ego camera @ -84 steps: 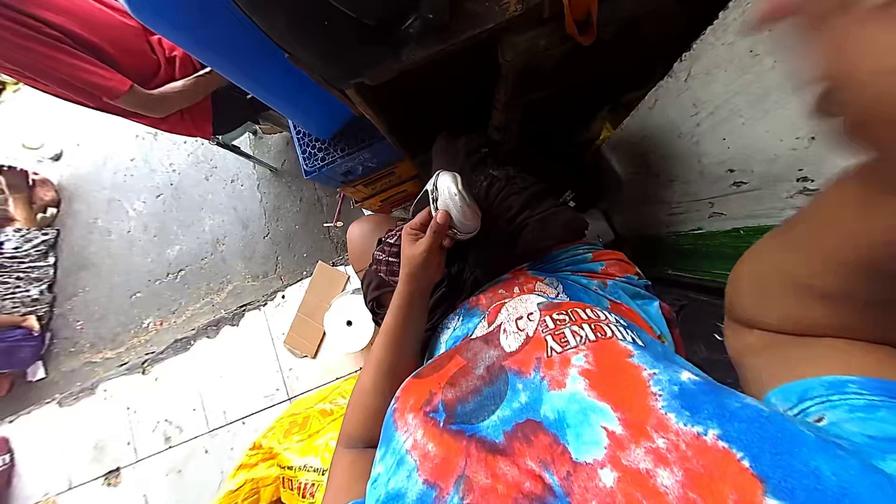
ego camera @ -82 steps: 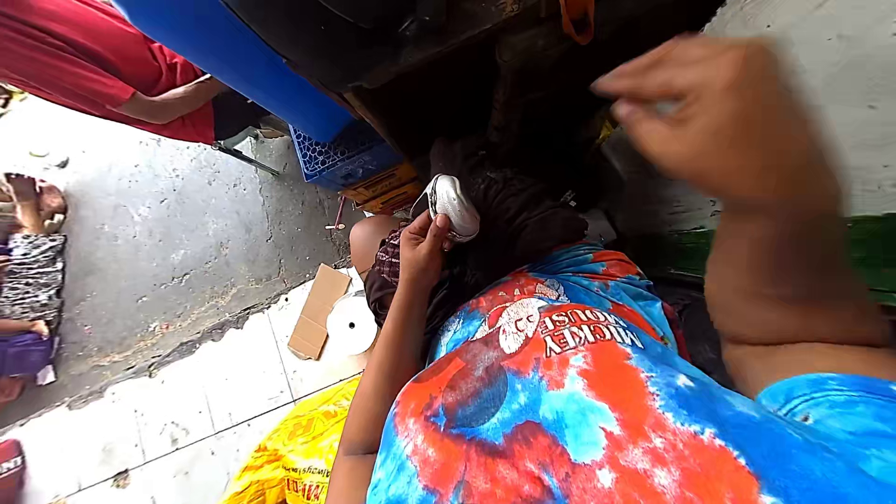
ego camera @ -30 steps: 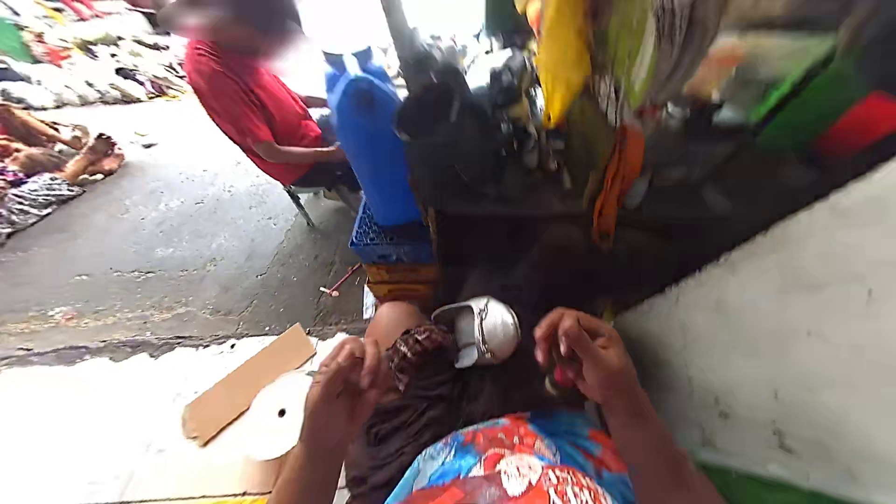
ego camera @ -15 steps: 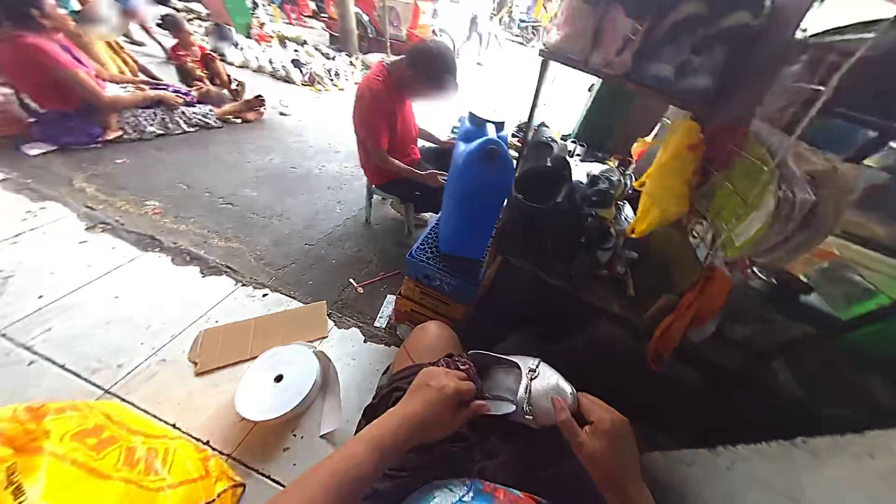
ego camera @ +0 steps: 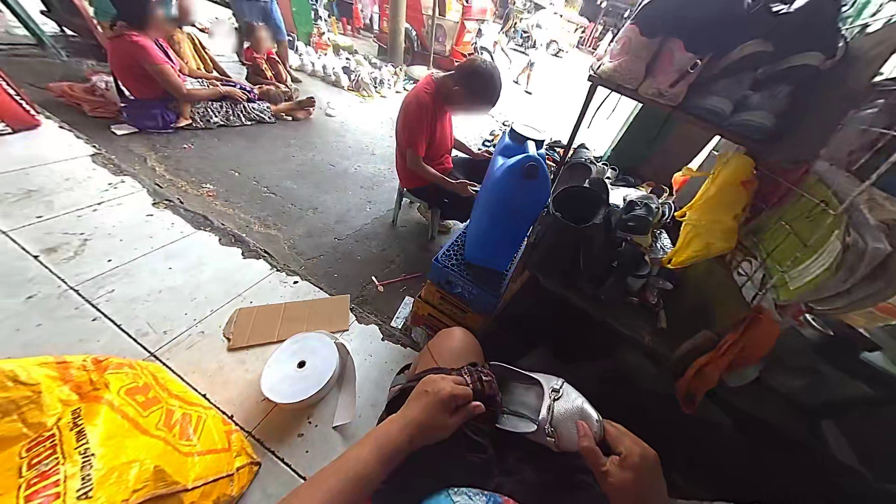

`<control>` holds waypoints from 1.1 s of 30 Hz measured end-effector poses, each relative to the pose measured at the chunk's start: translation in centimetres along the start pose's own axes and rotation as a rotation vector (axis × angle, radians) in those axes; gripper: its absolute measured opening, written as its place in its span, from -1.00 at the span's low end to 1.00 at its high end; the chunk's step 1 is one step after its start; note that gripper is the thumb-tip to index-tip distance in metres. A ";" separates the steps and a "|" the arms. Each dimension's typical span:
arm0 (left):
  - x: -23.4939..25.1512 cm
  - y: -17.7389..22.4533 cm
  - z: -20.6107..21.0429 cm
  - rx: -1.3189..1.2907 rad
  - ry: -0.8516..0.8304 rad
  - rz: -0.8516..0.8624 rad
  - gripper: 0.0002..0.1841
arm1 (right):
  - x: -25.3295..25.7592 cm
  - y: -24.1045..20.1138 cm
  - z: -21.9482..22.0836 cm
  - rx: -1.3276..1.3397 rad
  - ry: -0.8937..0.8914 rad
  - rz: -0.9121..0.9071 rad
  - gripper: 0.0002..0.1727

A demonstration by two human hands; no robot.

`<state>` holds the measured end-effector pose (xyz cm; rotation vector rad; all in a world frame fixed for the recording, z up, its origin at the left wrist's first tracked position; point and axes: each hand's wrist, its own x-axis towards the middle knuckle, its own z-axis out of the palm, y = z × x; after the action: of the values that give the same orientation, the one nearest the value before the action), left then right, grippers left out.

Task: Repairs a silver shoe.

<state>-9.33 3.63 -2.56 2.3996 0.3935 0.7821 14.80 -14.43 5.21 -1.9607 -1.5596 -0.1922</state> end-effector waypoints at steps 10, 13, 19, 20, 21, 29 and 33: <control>4.0 6.0 -7.1 0.037 0.006 -0.567 -0.41 | 1.0 -2.1 0.0 0.128 -0.160 0.026 -0.51; 6.1 6.9 -2.2 -0.520 -0.185 -0.515 -0.24 | 1.8 -3.1 0.4 0.163 -0.249 -0.026 -0.55; 6.7 3.8 3.5 -1.073 -0.307 -0.535 -0.07 | 1.3 -2.5 1.3 0.207 -0.350 -0.026 -0.65; 6.6 3.3 3.9 -1.110 -0.306 -0.490 -0.05 | 1.2 -2.2 1.8 0.218 -0.343 -0.027 -0.64; 6.6 2.9 4.2 -1.140 -0.280 -0.449 -0.05 | 1.1 -1.9 2.5 0.230 -0.312 -0.036 -0.64; 5.9 1.1 4.1 -1.279 -0.123 -0.491 -0.04 | 2.0 1.4 0.4 0.471 0.004 0.052 -0.66; 5.7 0.2 4.1 -1.349 -0.110 -0.397 -0.15 | 0.6 4.1 1.2 0.584 0.137 0.345 -0.72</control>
<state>-2.35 4.15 -2.65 1.0426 0.1691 0.4579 18.40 -13.74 3.02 -1.6633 -1.0152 0.2432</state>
